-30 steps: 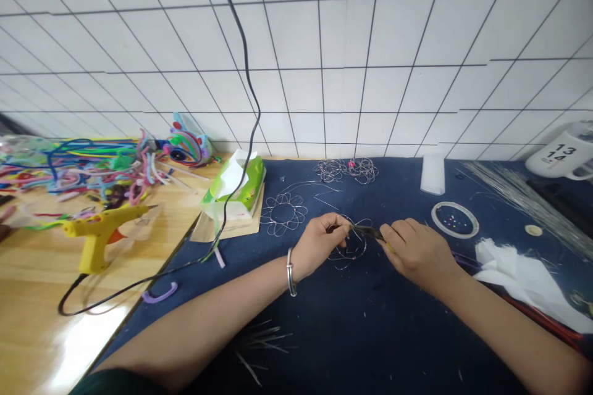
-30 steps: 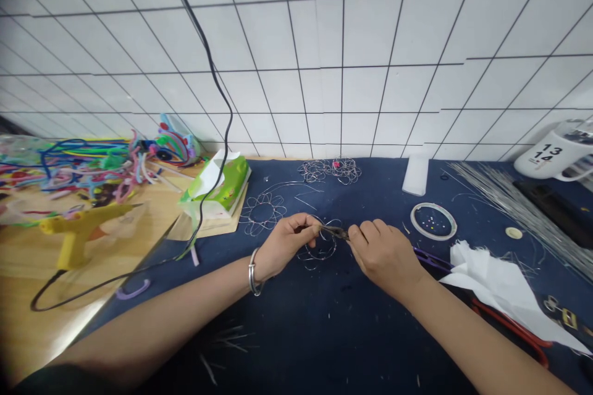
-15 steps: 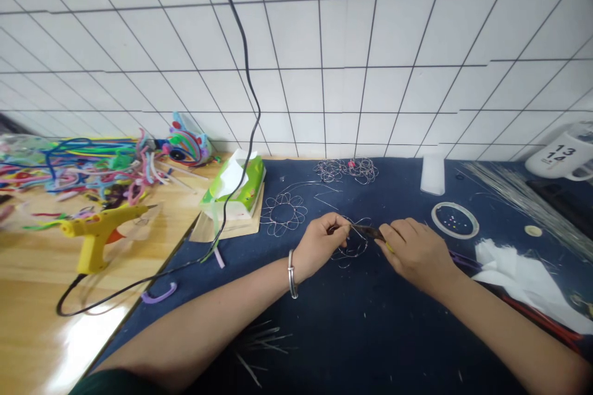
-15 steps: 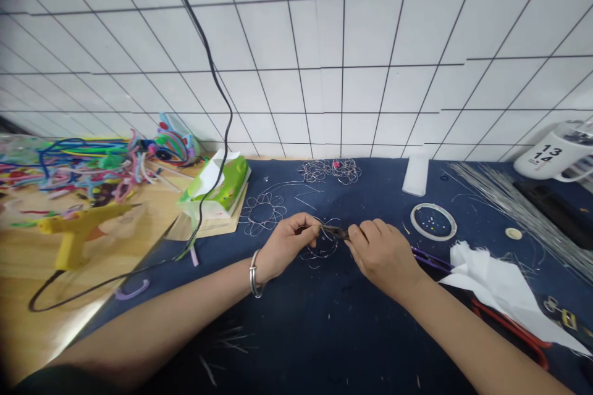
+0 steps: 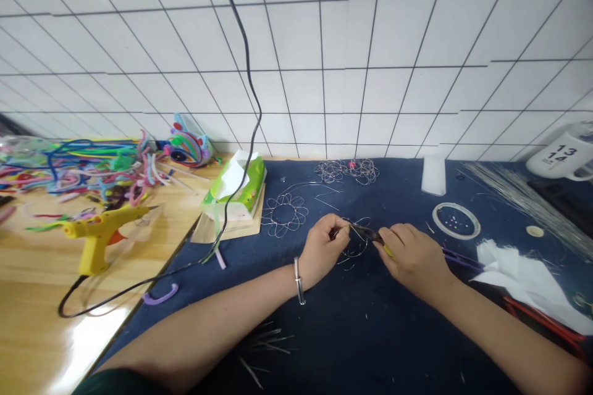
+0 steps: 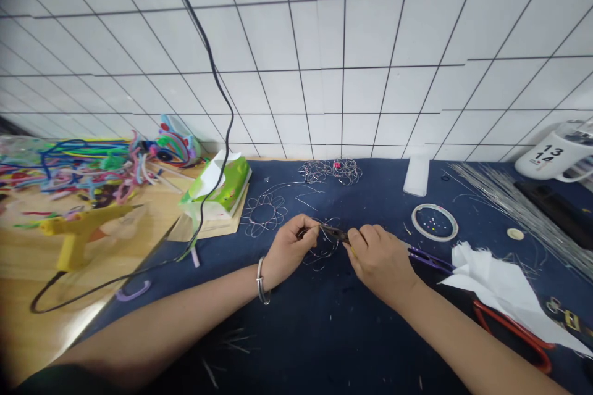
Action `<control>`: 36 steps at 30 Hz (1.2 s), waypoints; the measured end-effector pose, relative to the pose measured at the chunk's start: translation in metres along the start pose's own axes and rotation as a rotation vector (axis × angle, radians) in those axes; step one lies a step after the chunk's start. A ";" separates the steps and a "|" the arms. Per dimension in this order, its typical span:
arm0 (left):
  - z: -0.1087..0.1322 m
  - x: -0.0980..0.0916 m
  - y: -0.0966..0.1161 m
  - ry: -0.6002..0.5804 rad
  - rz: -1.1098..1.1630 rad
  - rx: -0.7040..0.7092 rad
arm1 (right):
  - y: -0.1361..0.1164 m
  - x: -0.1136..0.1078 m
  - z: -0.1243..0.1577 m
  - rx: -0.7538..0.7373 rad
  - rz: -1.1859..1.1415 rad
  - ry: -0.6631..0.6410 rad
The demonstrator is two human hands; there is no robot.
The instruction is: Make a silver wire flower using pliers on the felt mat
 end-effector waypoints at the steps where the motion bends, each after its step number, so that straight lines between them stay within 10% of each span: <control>1: 0.000 0.000 0.000 0.005 -0.004 0.002 | 0.000 0.000 0.000 0.001 -0.004 0.000; 36: 0.003 -0.001 0.000 0.006 0.031 -0.016 | -0.001 -0.009 -0.003 -0.023 -0.015 0.009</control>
Point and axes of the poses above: each hand's wrist, its own z-axis away from the middle knuckle, its own x-axis out of the palm, y = z × x, the point moved 9 cm from there along -z, towards the middle knuckle, and after that the axes turned 14 degrees about -x, right-handed, at the moved point
